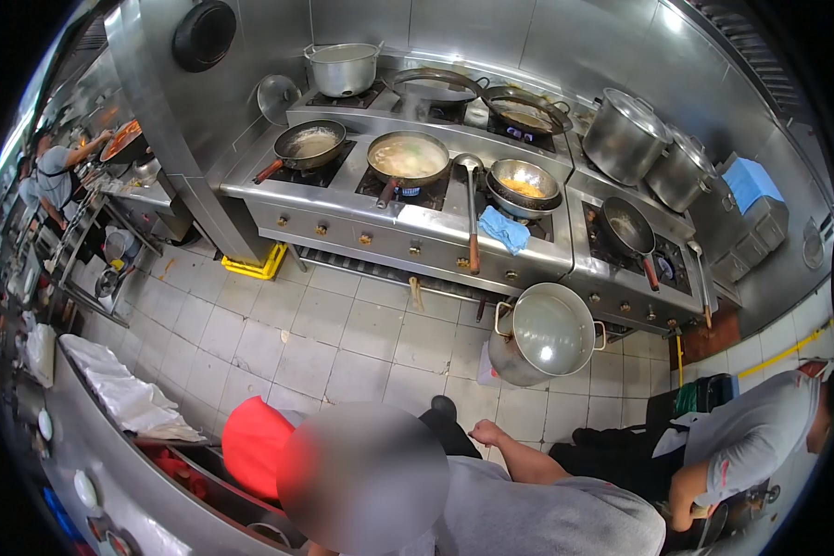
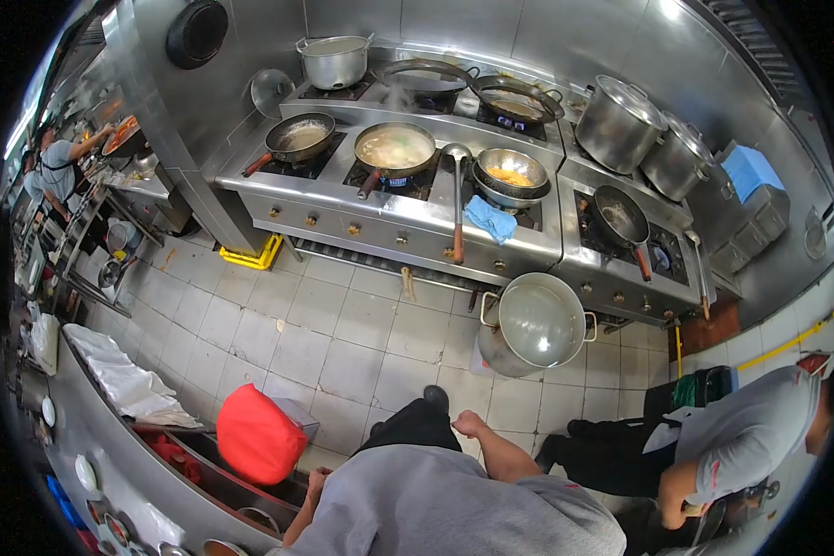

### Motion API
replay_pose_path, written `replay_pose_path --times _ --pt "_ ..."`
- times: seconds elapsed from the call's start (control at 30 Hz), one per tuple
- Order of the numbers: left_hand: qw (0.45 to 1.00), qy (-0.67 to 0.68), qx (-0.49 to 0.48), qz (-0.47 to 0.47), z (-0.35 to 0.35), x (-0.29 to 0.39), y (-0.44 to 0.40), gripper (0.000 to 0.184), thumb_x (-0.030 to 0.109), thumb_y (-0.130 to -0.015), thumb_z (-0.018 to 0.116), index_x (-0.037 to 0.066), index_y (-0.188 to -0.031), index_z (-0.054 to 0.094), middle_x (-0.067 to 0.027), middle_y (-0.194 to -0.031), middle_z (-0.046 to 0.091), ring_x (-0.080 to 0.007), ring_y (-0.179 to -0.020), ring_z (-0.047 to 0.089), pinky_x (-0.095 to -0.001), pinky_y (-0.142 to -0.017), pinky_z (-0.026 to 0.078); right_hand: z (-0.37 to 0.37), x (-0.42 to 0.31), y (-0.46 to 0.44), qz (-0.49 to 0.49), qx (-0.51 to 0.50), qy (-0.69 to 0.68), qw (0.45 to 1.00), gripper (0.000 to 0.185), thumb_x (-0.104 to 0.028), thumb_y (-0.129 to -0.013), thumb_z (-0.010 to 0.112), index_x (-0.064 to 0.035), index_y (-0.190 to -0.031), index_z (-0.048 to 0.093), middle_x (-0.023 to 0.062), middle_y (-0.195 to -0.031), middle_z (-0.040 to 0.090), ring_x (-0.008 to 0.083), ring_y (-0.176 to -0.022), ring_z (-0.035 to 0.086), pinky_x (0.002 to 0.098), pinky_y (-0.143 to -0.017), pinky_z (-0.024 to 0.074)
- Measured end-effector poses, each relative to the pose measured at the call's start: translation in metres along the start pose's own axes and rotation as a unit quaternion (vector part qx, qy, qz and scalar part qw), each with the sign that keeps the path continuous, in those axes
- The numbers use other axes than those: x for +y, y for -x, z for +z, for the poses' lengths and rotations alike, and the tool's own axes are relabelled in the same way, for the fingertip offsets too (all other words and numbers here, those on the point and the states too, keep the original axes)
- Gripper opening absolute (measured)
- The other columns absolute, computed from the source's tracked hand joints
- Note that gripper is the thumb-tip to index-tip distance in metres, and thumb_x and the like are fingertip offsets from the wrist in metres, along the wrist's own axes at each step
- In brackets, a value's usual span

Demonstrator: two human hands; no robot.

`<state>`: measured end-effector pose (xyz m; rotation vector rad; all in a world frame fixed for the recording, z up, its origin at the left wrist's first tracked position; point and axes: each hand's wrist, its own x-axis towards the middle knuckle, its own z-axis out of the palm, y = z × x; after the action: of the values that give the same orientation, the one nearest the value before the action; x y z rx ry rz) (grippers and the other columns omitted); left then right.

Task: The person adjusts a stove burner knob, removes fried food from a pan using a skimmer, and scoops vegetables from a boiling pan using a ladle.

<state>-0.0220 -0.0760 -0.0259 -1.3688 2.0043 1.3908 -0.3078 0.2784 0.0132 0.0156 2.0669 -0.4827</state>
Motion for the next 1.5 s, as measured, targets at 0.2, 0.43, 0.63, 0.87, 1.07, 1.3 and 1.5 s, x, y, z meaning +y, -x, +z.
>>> replay_pose_path --times 0.2,0.43,0.63,0.87,1.07,1.3,1.5 --pt "1.000 0.017 0.000 -0.003 0.002 -0.007 -0.001 0.018 0.009 -0.060 0.058 0.001 -0.075 0.063 -0.0115 -0.072 0.063 -0.0186 -0.070 0.060 -0.0291 -0.066 0.046 0.007 0.007 -0.007 -0.024 0.019 -0.010 0.999 0.033 -0.028 -0.073 0.053 0.0041 -0.079 0.059 0.0166 -0.075 0.058 0.0247 -0.055 0.059 0.0327 -0.047 0.0493" --pt "1.000 -0.015 0.005 -0.006 -0.006 0.009 0.017 0.018 0.008 -0.060 0.056 0.001 -0.075 0.063 -0.0115 -0.072 0.062 -0.0185 -0.069 0.060 -0.0289 -0.066 0.047 0.009 0.006 -0.008 -0.029 0.026 -0.017 0.999 0.031 -0.028 -0.073 0.056 0.0027 -0.074 0.059 0.0151 -0.067 0.057 0.0238 -0.049 0.057 0.0327 -0.046 0.0478" --pt "1.000 -0.005 0.002 -0.010 -0.005 0.001 0.013 0.019 0.008 -0.060 0.056 0.001 -0.076 0.063 -0.0125 -0.074 0.063 -0.0196 -0.071 0.060 -0.0293 -0.068 0.047 0.012 0.007 -0.015 -0.040 0.015 0.004 0.999 0.032 -0.028 -0.072 0.055 0.0031 -0.071 0.059 0.0155 -0.067 0.057 0.0239 -0.049 0.057 0.0322 -0.046 0.0480" --pt "1.000 -0.023 0.008 -0.014 -0.006 0.000 0.017 0.019 0.008 -0.060 0.055 0.002 -0.076 0.064 -0.0144 -0.076 0.063 -0.0223 -0.074 0.061 -0.0299 -0.070 0.046 0.014 0.007 -0.012 -0.029 0.023 -0.029 0.999 0.032 -0.028 -0.072 0.055 0.0039 -0.069 0.059 0.0161 -0.067 0.058 0.0245 -0.049 0.058 0.0328 -0.045 0.0481" --pt "0.999 -0.029 0.010 -0.008 -0.007 0.002 0.017 0.019 0.007 -0.060 0.055 0.002 -0.076 0.064 -0.0146 -0.076 0.063 -0.0225 -0.074 0.061 -0.0303 -0.070 0.047 0.014 0.011 -0.014 -0.047 0.028 -0.015 0.998 0.033 -0.029 -0.073 0.055 0.0038 -0.070 0.059 0.0161 -0.066 0.058 0.0246 -0.049 0.058 0.0330 -0.046 0.0483" --pt "1.000 -0.013 0.007 -0.012 -0.004 -0.001 0.012 0.019 0.007 -0.060 0.055 0.001 -0.076 0.064 -0.0145 -0.076 0.063 -0.0222 -0.074 0.061 -0.0301 -0.070 0.046 0.011 0.009 -0.009 -0.033 0.020 -0.001 0.999 0.034 -0.030 -0.073 0.055 0.0037 -0.073 0.060 0.0162 -0.068 0.058 0.0247 -0.050 0.058 0.0339 -0.048 0.0483" --pt "1.000 -0.011 -0.002 -0.013 -0.001 -0.012 0.005 0.020 0.008 -0.060 0.055 0.001 -0.077 0.064 -0.0146 -0.077 0.063 -0.0221 -0.076 0.060 -0.0301 -0.071 0.046 0.012 0.011 -0.010 -0.041 0.021 0.002 0.999 0.034 -0.030 -0.073 0.055 0.0036 -0.073 0.060 0.0164 -0.066 0.058 0.0246 -0.050 0.058 0.0340 -0.047 0.0478"
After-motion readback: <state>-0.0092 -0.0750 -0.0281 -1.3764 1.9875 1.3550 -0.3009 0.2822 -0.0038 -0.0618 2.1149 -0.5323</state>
